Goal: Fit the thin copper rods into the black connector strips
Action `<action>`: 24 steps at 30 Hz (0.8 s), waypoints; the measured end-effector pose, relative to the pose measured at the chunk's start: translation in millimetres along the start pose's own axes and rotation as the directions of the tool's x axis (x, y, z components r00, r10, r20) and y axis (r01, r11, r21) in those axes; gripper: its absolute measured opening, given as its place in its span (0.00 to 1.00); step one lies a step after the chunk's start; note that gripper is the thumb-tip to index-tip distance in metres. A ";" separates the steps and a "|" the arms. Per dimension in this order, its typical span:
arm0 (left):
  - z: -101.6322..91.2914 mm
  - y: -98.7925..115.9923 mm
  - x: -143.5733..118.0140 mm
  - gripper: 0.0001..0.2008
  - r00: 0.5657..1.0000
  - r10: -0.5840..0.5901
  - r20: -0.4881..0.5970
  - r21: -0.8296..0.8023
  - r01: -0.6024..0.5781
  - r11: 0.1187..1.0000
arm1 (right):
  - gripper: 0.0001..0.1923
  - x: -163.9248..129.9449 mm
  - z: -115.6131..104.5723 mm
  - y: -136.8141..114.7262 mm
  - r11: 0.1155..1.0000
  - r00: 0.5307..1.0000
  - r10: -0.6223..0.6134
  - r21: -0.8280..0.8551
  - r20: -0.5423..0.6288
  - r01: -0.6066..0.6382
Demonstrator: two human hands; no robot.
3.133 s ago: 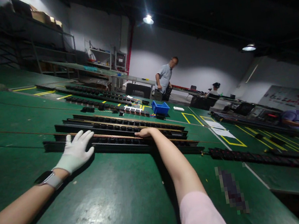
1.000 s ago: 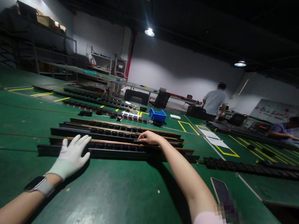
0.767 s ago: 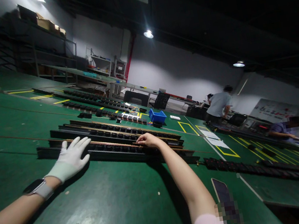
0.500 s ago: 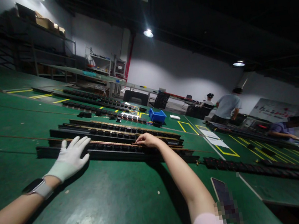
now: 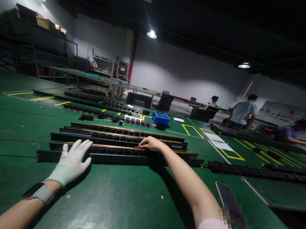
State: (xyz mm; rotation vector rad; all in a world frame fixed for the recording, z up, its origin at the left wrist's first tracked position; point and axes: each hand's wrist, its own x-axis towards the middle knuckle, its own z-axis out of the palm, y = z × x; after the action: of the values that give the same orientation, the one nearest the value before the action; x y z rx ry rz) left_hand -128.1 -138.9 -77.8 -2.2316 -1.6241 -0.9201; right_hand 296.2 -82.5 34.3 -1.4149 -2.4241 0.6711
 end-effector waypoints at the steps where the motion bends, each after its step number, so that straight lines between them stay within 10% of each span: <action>1: 0.0 0.0 0.2 0.36 1.000 -0.001 0.004 0.004 0.001 1.000 | 0.14 -0.3 -0.1 -0.8 1.000 1.000 -0.005 -0.007 0.001 0.005; 24: -3.1 2.6 0.5 0.36 1.000 -0.009 0.015 0.008 0.009 1.000 | 0.10 1.3 -0.2 -4.2 0.984 0.997 -0.030 -0.172 0.066 0.041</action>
State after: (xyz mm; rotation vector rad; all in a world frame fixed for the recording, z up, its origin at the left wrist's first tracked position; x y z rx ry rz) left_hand -126.7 -141.1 -74.7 -2.2331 -1.6424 -0.9000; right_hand 292.4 -83.1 36.6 -1.4298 -2.6060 0.5143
